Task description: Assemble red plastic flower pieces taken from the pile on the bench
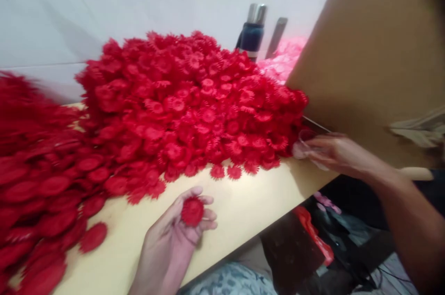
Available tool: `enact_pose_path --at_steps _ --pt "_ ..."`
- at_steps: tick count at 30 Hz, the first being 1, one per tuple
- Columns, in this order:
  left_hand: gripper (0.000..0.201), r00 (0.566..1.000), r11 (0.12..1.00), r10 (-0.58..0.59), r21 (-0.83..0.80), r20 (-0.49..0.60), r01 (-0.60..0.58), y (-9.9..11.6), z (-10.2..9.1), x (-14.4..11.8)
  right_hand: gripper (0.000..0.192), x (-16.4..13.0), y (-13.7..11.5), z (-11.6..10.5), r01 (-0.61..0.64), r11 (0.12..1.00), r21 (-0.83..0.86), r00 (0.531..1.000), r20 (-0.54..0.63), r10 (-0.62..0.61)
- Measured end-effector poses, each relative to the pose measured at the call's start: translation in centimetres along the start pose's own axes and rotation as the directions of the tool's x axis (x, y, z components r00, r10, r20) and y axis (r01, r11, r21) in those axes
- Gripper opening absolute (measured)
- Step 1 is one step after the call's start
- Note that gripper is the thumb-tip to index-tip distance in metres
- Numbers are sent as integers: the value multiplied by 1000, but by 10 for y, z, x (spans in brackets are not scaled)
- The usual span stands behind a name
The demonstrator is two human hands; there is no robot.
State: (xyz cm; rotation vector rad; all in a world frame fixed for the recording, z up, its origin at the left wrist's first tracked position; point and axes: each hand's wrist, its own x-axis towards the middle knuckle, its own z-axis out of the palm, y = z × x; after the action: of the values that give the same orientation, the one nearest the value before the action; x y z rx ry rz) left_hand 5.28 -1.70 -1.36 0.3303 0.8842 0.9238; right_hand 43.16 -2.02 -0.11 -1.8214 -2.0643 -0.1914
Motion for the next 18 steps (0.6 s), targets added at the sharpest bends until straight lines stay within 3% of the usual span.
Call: enact_pose_path --at_steps 1,4,5,7,9,11,13,15,18 --pt "21 1000 1000 7 -23 -3 -7 0 0 0 46 -2 1 -4 81 996 -38 996 33 -80" --pt "25 1000 996 14 -86 -8 -15 0 -3 -1 45 -8 -17 -16 60 991 -118 994 -82 -70" --pt "26 1000 994 13 -105 4 -12 -1 -4 -1 40 -9 -33 -19 19 993 -114 987 -158 -37" --pt "28 999 991 10 -137 44 -4 -2 -6 -2 22 -9 -79 -16 132 987 86 975 -189 -114" --pt "31 996 986 20 -166 87 -5 -4 -6 -3 26 -6 -136 -2 258 925 280 961 -170 -217" --pt "34 994 982 12 -189 104 8 -4 -6 -4 34 -1 -189 20 490 793 362 870 -152 -469" --pt "35 997 976 1 -218 80 17 -3 -6 -7 31 3 -227 45 570 732 373 812 -122 -570" --pt "35 1000 969 -6 -246 30 13 -1 -8 -9 30 4 -248 66 603 708 367 783 -107 -612" --pt "34 997 958 3 -287 -77 -25 2 -13 -13 34 -1 -258 82 597 683 420 776 -85 -625"
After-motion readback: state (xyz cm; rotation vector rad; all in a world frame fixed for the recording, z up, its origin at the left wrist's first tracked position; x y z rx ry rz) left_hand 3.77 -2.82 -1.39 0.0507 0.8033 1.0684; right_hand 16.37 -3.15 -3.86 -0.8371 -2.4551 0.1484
